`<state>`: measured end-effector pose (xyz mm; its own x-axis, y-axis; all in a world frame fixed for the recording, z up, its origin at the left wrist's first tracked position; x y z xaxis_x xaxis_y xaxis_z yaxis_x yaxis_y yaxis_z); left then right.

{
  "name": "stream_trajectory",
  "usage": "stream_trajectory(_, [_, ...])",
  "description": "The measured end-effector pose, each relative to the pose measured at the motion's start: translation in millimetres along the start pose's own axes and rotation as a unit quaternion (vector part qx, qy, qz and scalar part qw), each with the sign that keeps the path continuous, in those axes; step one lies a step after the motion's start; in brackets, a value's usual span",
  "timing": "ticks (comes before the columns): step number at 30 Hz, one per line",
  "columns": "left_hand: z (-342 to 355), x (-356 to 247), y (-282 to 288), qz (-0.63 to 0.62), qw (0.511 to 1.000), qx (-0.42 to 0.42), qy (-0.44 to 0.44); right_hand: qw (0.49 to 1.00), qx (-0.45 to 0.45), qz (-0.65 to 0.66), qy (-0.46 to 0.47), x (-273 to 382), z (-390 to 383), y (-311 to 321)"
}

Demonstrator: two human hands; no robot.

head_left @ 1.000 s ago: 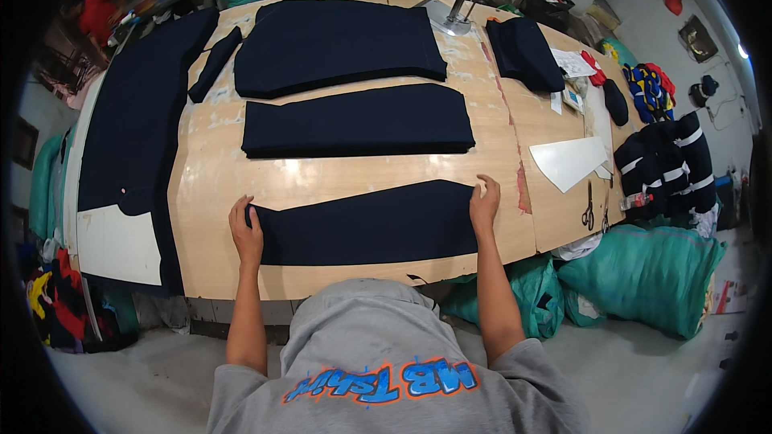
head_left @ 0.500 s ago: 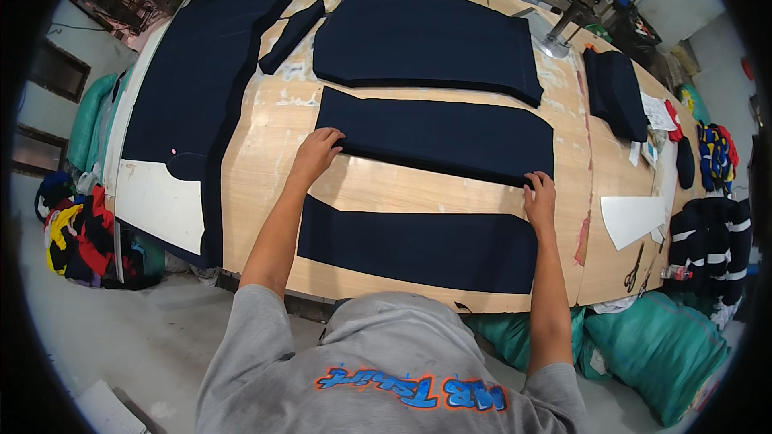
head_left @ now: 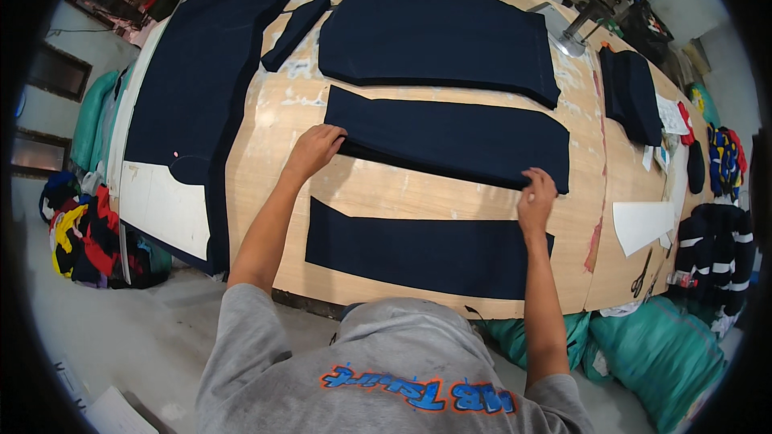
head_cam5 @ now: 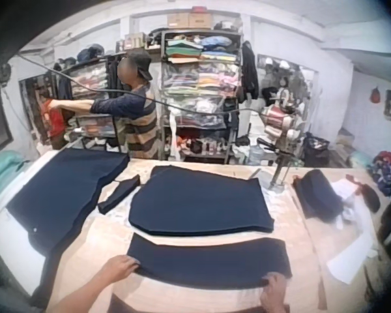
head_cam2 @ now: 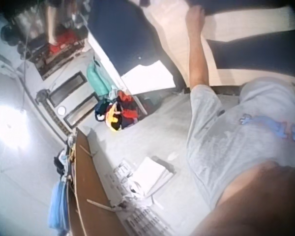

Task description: The person cuts a piece of dark blue fabric using shears, then folds and stacks the cut pieces on the table. A coworker sews fabric pieces at a nearby machine. The person continues to fold and arrange the cut fabric pieces into neat stacks.

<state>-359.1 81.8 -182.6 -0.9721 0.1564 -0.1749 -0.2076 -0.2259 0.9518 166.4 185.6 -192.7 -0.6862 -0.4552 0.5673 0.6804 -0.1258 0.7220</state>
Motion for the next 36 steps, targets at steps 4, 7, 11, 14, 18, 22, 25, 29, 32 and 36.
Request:
stream_trajectory(4, [4.3, 6.6, -0.7, 0.024, 0.999, 0.042, -0.022, 0.993, 0.07, 0.075, 0.059, 58.7, 14.4, -51.2])
stream_trajectory(7, [3.8, 9.0, -2.0, 0.027, 0.998, 0.054, -0.031, 0.985, 0.11, 0.106, 0.086, 88.3, 15.7, -85.3])
stream_trajectory(11, [1.9, 10.9, 1.6, 0.045, 0.994, 0.087, -0.049, 0.977, 0.15, 0.111, 0.099, 121.8, 16.0, -121.3])
stream_trajectory(14, [12.7, 11.7, 17.4, 0.027, 0.997, 0.039, -0.052, 0.976, 0.171, 0.091, 0.099, 154.4, 25.5, -137.2])
stream_trajectory(18, [36.1, 22.7, 38.3, 0.042, 0.994, 0.011, -0.096, 0.98, 0.176, 0.032, 0.09, 160.5, 32.7, -160.7])
stream_trajectory(22, [63.0, 20.9, 58.7, 0.017, 0.998, 0.023, -0.051, 0.987, 0.138, -0.034, 0.074, 133.9, 27.3, -151.4])
stream_trajectory(25, [81.0, 9.6, 73.1, -0.061, 0.998, -0.01, 0.0, 0.99, 0.113, -0.079, 0.04, 96.2, 22.2, -123.2])
stream_trajectory(29, [117.3, -2.7, 93.2, -0.177, 0.978, 0.015, 0.105, 0.989, 0.086, -0.119, -0.031, 34.0, 18.0, -72.9])
stream_trajectory(32, [155.2, -21.3, 125.4, -0.122, 0.989, -0.088, 0.002, 0.982, 0.049, -0.16, -0.083, -16.5, 13.5, -43.1])
stream_trajectory(36, [204.2, -47.5, 176.6, -0.081, 0.992, -0.098, -0.021, 0.972, 0.013, -0.2, -0.126, -63.4, 17.1, -7.3])
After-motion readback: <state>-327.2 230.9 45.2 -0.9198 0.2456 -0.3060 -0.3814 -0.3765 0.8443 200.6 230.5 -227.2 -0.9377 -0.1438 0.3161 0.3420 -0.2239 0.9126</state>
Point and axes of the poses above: each hand's wrist, its own z-axis towards the middle knuckle, its own y-axis out of the back of the hand, x = y × z, the point moved 3 cm from there along z, towards the middle knuckle, and after that the axes turned 8 degrees about z, right-handed, at the moved point
